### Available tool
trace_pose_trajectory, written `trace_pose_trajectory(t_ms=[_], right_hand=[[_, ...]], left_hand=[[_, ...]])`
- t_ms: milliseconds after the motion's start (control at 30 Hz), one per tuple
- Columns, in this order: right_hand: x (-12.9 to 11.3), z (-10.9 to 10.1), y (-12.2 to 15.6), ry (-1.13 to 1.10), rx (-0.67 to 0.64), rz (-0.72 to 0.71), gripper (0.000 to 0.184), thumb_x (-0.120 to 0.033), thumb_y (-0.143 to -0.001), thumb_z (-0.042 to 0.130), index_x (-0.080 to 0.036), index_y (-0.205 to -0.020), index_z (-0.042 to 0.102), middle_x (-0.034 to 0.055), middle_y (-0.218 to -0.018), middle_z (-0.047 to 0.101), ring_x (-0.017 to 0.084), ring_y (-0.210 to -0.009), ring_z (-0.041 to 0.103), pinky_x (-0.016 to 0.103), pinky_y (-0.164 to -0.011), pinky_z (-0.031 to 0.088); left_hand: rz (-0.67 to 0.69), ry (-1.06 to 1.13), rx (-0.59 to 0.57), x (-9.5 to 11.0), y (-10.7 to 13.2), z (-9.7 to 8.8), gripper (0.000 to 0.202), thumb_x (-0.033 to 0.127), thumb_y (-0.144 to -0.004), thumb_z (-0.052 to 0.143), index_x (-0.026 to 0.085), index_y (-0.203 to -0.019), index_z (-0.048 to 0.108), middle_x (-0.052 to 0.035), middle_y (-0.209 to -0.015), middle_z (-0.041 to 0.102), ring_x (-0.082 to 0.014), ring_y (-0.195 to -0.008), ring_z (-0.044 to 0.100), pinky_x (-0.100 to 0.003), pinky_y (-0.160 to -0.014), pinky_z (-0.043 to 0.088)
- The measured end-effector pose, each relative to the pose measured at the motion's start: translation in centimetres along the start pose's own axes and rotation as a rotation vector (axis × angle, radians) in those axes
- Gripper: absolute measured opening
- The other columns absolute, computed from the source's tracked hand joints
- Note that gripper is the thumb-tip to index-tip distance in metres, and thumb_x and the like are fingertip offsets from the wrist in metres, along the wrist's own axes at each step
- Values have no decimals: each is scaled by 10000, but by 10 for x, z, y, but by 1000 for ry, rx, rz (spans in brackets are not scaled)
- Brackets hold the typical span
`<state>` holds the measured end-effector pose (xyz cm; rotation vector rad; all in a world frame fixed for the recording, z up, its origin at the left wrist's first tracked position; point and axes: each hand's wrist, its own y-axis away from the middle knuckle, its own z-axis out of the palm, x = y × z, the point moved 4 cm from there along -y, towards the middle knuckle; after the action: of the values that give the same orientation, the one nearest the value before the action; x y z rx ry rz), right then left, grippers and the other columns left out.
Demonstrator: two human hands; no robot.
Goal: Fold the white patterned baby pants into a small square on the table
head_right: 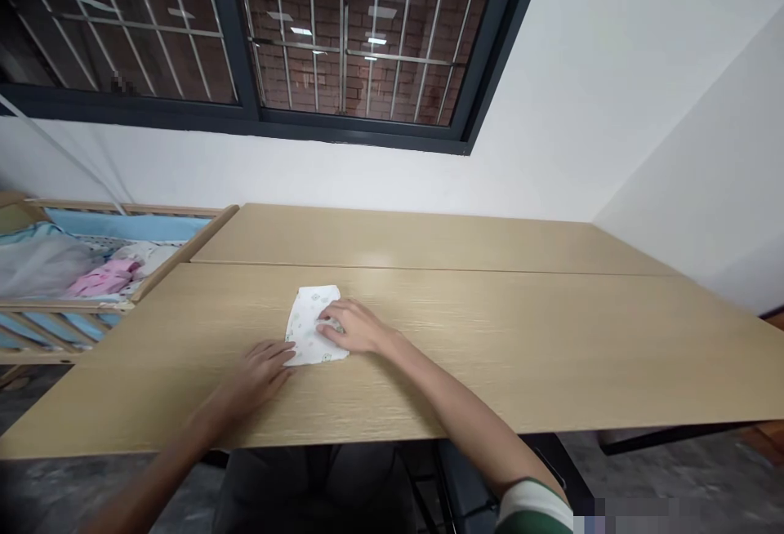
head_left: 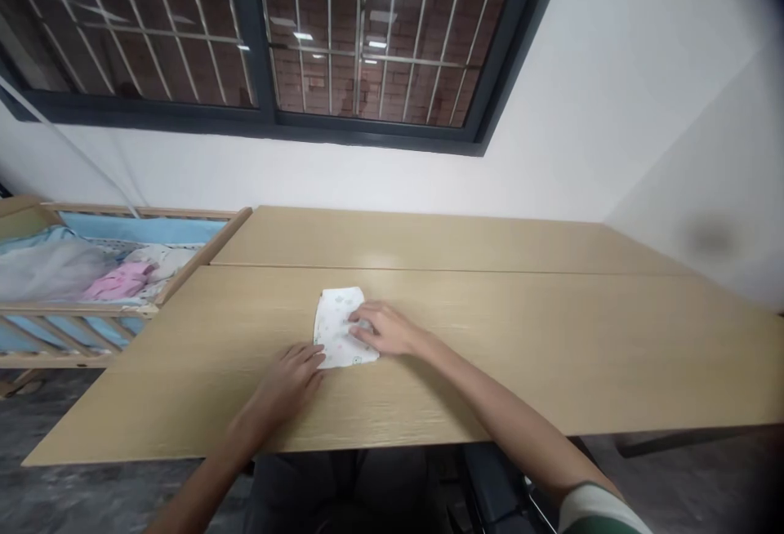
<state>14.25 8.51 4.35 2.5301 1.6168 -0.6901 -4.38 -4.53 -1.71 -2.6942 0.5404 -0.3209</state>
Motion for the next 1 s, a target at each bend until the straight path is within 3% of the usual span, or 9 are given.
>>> trace_pose_trajectory(t_ms=[167,267,367,467,567,733,833,933,1000], right_hand=[[0,17,49,-23,-193,73,886,-623,-841,707,-137,-1535,447,203,-1596,401,375,-1481,365,524,-1205,295],[2,22,54,-22,-139,65,591,-409,-953,616,-141,-1470,520,191,-1545,479,322,-1461,410,494,-1217,276],[4,18,42,-75,-6,77,328,-272,-1018,473,-168,-1284,635,155,-1337,654,276,-1274,585,449,-1111,404],[12,13,28,-177,69,178,267,-310,-1037,455,-194,-1203,629,108,-1125,720,246,-1027,666,374,-914,497],[28,14,14,-210,142,312,241,-374,-1028,483,-194,-1120,614,74,-951,708,218,-855,645,321,-781,481],[58,27,-4,-281,302,501,150,-296,-955,562,-183,-1052,576,40,-888,664,179,-780,596,281,-702,458],[66,32,-8,-294,355,599,212,-253,-908,608,-169,-1100,576,64,-968,676,194,-850,622,312,-772,503],[60,28,-8,-124,436,578,363,-253,-909,602,-123,-1244,555,175,-1230,635,263,-1100,617,407,-958,505],[46,26,-12,58,466,418,465,-270,-953,542,-96,-1382,500,238,-1460,498,311,-1356,478,477,-1122,401]], left_hand=[[-8,167,-83,-6,-14,-2,371,235,-1042,312,157,-1086,672,-126,-1157,730,-262,-1111,659,-444,-1025,480],[-223,406,-129,-12,-28,-9,373,378,-1058,309,187,-1014,626,-82,-988,728,-235,-938,675,-372,-874,525],[-326,615,-144,-23,-38,-17,424,497,-1041,315,199,-955,604,-54,-916,705,-218,-852,657,-329,-801,524],[-342,720,-142,-34,-47,-17,424,570,-971,466,188,-1045,634,-81,-1071,728,-255,-986,670,-362,-902,528],[-367,778,-117,-46,-58,-4,457,539,-880,619,184,-1167,623,-98,-1212,717,-276,-1098,674,-378,-953,539],[-520,714,-1,-66,-75,25,360,429,-887,586,164,-1130,578,-107,-1046,751,-240,-926,730,-346,-802,586],[-596,598,42,-72,-79,34,385,362,-872,616,150,-1187,549,-115,-977,746,-262,-902,724,-395,-833,575],[-615,457,120,-65,-79,35,541,367,-894,606,118,-1354,470,-197,-1211,686,-343,-1197,634,-519,-1042,479],[-507,322,209,-49,-82,34,657,433,-952,529,81,-1478,354,-256,-1465,516,-372,-1417,448,-559,-1161,362]])
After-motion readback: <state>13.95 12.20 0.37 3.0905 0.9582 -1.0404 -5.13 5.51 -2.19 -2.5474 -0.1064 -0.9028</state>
